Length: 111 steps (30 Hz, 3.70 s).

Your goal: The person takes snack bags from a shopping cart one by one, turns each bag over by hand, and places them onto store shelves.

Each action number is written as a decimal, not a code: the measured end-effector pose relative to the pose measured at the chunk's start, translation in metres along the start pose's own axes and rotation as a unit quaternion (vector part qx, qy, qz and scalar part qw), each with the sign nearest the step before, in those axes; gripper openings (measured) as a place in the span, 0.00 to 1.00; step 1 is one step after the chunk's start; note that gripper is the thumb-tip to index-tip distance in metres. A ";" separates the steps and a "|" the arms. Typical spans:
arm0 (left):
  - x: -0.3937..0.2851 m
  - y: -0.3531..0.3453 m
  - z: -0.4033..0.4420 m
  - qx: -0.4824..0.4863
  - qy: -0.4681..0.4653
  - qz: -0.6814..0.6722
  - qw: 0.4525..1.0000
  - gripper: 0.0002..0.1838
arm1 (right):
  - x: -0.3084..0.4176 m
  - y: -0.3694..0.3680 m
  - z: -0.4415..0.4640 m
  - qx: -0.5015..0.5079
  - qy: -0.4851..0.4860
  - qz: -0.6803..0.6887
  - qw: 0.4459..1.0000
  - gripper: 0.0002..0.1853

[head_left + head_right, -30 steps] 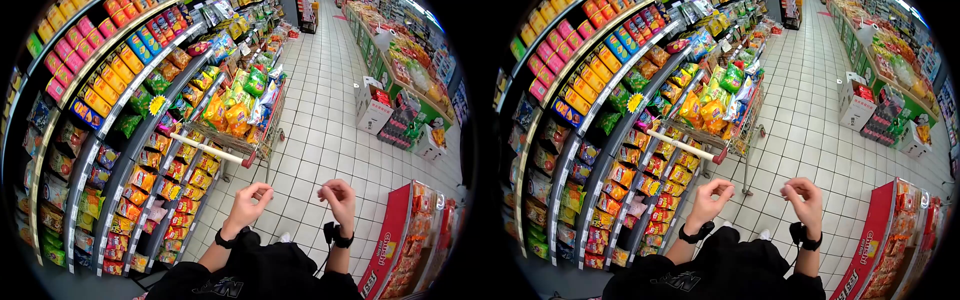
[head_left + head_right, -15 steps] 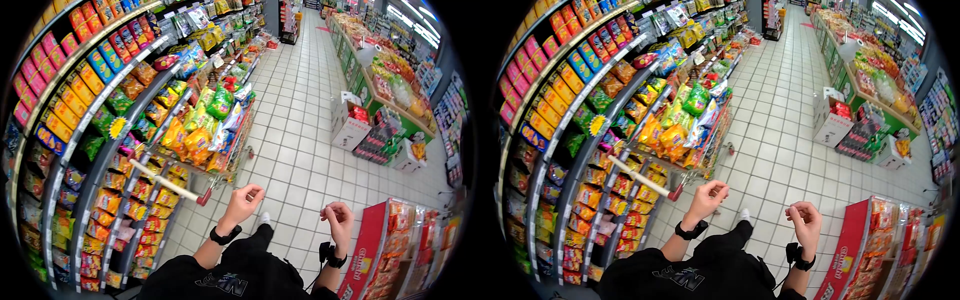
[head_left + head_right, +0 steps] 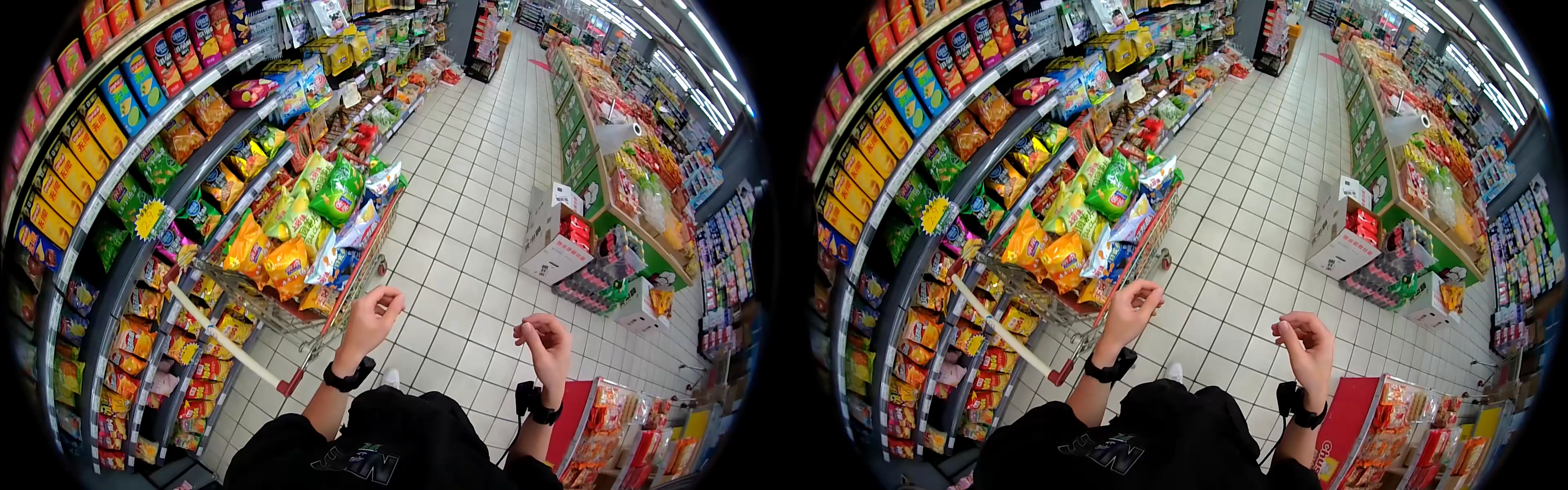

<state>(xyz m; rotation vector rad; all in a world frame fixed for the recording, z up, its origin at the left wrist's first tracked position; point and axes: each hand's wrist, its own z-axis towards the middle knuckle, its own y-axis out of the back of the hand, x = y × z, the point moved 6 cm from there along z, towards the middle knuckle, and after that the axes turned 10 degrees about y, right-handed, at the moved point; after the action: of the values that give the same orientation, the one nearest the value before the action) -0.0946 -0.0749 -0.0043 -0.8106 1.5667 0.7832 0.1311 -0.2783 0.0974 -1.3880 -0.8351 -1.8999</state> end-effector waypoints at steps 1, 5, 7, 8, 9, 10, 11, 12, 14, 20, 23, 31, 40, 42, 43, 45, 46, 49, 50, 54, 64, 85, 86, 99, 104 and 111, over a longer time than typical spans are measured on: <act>0.000 0.004 0.006 -0.002 -0.005 0.002 1.000 0.08 | -0.003 -0.002 0.011 0.000 0.005 0.003 1.000 0.05; 0.010 0.014 0.029 -0.042 0.030 -0.010 0.999 0.07 | -0.021 -0.013 0.060 0.039 0.000 0.033 0.999 0.05; 0.014 0.018 0.041 -0.080 0.043 -0.018 0.996 0.08 | -0.033 -0.019 0.085 0.063 -0.007 0.036 0.997 0.05; 0.015 0.019 0.045 -0.093 0.041 -0.019 0.995 0.07 | -0.040 -0.022 0.096 0.072 -0.012 0.041 0.996 0.05; 0.016 0.018 0.052 -0.103 0.047 -0.017 0.993 0.07 | -0.046 -0.025 0.110 0.084 -0.007 0.049 0.995 0.05; 0.014 0.017 0.061 -0.119 0.039 -0.007 0.992 0.07 | -0.052 -0.027 0.124 0.096 -0.002 0.058 0.994 0.06; 0.013 0.018 0.070 -0.137 0.031 0.004 0.990 0.08 | -0.061 -0.028 0.139 0.106 -0.006 0.065 0.992 0.06; 0.014 0.018 0.079 -0.141 0.032 0.005 0.989 0.08 | -0.068 -0.030 0.155 0.130 0.001 0.064 0.989 0.06; 0.012 0.014 0.097 -0.177 0.030 0.031 0.983 0.08 | -0.080 -0.031 0.187 0.164 0.008 0.064 0.984 0.06; 0.002 -0.010 0.157 -0.289 0.058 0.135 0.946 0.17 | -0.119 -0.032 0.294 0.245 0.021 0.057 0.968 0.07; -0.004 -0.033 0.185 -0.355 -0.030 0.303 0.884 0.24 | -0.141 -0.029 0.335 0.265 -0.017 0.129 0.955 0.10; -0.001 -0.050 0.232 -0.398 0.104 0.351 0.841 0.43 | -0.175 -0.083 0.411 0.408 -0.034 0.206 0.889 0.17; 0.040 -0.029 0.270 -0.437 0.141 0.271 0.846 0.48 | -0.242 -0.173 0.452 0.468 0.044 0.067 0.880 0.36; 0.050 -0.019 0.281 -0.450 0.129 0.272 0.841 0.47 | -0.262 -0.191 0.463 0.480 0.060 0.025 0.875 0.37; 0.055 -0.014 0.287 -0.460 0.127 0.276 0.834 0.47 | -0.269 -0.200 0.468 0.494 0.070 -0.009 0.866 0.39; 0.062 -0.006 0.296 -0.470 0.137 0.267 0.830 0.45 | -0.283 -0.217 0.475 0.509 0.083 -0.035 0.856 0.42; 0.067 0.001 0.301 -0.475 0.124 0.250 0.835 0.44 | -0.287 -0.227 0.476 0.521 0.093 -0.032 0.848 0.43; 0.079 0.009 0.310 -0.482 0.118 0.225 0.838 0.45 | -0.286 -0.243 0.487 0.543 0.107 -0.064 0.831 0.45; 0.082 0.013 0.312 -0.486 0.118 0.225 0.836 0.45 | -0.284 -0.248 0.489 0.554 0.097 -0.057 0.825 0.45; 0.071 0.017 0.316 -0.467 0.143 0.207 0.848 0.40 | -0.307 -0.274 0.492 0.615 0.088 -0.043 0.782 0.45; 0.086 0.015 0.321 -0.468 0.166 0.173 0.851 0.29 | -0.327 -0.296 0.483 0.663 0.123 -0.121 0.729 0.29; -0.033 0.002 0.314 -0.530 0.048 0.111 0.839 0.26 | -0.217 -0.296 0.539 0.678 0.142 -0.004 0.721 0.24; -0.038 0.001 0.312 -0.535 0.052 0.090 0.838 0.26 | -0.208 -0.296 0.542 0.671 0.177 0.015 0.720 0.23; -0.161 0.008 0.292 -0.530 -0.093 0.189 0.822 0.50 | -0.023 -0.273 0.593 0.688 0.205 0.148 0.680 0.21; -0.193 -0.010 0.298 -0.529 -0.114 0.139 0.830 0.43 | 0.014 -0.268 0.605 0.676 0.201 0.221 0.674 0.23; -0.220 -0.027 0.305 -0.623 -0.160 0.123 0.756 0.21 | 0.001 -0.274 0.606 0.613 0.171 0.349 0.688 0.30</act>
<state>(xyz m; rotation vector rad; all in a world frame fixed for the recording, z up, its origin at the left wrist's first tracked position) 0.1149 0.1841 0.1724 -1.2869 0.6655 2.1245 0.2530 0.3651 0.2116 -0.3284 -0.8916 -0.5938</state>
